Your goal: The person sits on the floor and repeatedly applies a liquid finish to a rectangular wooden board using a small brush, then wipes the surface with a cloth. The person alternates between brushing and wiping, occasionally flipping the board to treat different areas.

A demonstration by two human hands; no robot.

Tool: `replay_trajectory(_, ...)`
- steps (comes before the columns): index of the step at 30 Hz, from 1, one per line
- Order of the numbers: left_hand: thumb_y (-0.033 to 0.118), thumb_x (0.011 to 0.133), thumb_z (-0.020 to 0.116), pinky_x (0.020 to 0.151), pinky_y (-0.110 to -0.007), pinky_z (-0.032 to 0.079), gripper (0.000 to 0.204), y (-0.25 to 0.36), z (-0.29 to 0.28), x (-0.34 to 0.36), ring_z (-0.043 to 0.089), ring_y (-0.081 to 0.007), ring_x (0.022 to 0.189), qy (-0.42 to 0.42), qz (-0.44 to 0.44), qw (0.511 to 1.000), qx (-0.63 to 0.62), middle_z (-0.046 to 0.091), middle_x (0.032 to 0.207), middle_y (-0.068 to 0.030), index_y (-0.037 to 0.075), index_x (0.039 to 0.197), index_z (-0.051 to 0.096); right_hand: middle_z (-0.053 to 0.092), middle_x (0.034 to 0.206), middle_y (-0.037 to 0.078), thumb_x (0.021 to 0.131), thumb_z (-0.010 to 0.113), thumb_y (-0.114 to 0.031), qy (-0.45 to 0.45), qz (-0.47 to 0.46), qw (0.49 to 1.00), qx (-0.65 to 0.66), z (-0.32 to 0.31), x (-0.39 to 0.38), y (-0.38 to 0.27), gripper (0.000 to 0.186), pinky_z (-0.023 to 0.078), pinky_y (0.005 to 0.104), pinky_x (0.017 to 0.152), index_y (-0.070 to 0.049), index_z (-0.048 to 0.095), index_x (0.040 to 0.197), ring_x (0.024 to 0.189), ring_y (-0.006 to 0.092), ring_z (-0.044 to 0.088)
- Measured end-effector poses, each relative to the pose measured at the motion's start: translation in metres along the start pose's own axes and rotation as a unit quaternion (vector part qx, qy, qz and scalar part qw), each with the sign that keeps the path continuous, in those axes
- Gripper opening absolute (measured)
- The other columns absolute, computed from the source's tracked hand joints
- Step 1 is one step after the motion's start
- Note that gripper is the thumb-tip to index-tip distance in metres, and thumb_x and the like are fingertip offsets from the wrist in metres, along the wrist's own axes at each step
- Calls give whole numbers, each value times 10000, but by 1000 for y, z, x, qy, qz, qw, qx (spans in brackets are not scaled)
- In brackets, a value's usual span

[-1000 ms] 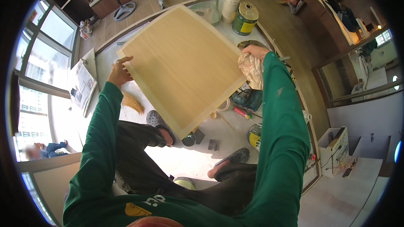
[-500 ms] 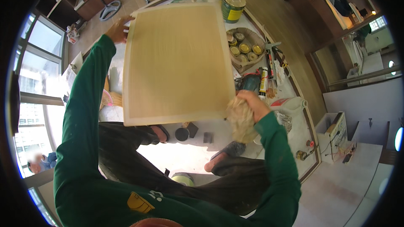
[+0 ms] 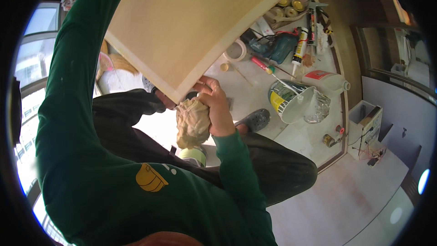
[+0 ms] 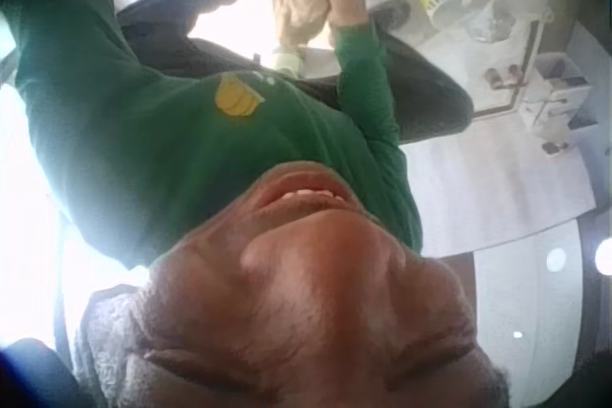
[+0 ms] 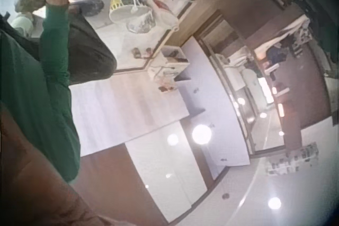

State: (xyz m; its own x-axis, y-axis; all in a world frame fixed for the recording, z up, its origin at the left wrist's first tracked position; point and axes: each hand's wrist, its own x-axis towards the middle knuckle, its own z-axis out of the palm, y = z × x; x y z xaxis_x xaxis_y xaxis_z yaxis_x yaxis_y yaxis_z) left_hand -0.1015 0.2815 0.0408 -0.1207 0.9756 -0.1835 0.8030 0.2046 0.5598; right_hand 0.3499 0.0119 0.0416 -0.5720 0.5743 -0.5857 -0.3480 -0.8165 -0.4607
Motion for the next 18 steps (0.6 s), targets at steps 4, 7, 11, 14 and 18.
replay_trajectory(4, 233, 927, 574, 860, -354, 457, 541, 32, -7, -41, 551, -214, 1059, 43, 46, 997, 40, 481, 1377, -132, 103, 1416, 382, 539, 1247, 217, 825, 584, -209, -40, -43, 997, -51, -13, 14, 20, 593, 542, 390, 843, 40, 388, 1326, 947, 273, 637)
replay_trajectory(7, 240, 915, 603, 905, -365, 446, 573, 78, -11, -111, 539, -224, 1113, 66, 103, 992, 36, 477, 1383, -138, 78, 1419, 383, 590, 1137, 214, 823, 487, -62, 18, -58, 998, -14, -26, -13, 13, 496, 535, 293, 827, 70, 411, 1296, 936, 214, 625)
replay_trajectory(11, 250, 900, 641, 966, -379, 433, 618, 164, 26, -238, 524, -236, 1185, 16, 167, 986, -21, 472, 1391, -146, 44, 1422, 384, 610, 1134, 151, 976, 437, -234, 37, -158, 980, 113, -60, -40, -15, 363, 519, 370, 872, 13, 538, 1222, 979, 259, 629)
replay_trajectory(14, 258, 889, 670, 1012, -390, 422, 653, 223, 93, -331, 512, -245, 1239, -119, 170, 962, -180, 468, 1396, -152, 19, 1425, 384, 629, 1075, 104, 990, 443, -241, -37, -259, 957, 127, -39, -41, -18, 323, 507, 341, 849, -11, 583, 1167, 976, 207, 615)
replay_trajectory(18, 254, 862, 680, 901, -332, 463, 671, 256, 154, -399, 572, -221, 1071, -28, 107, 904, -412, 610, 1168, -158, -24, 1401, 391, 608, 1117, 78, 984, 508, -256, 61, -267, 952, 134, 62, -88, 0, 328, 443, 325, 927, 11, 575, 1163, 1035, 191, 571)
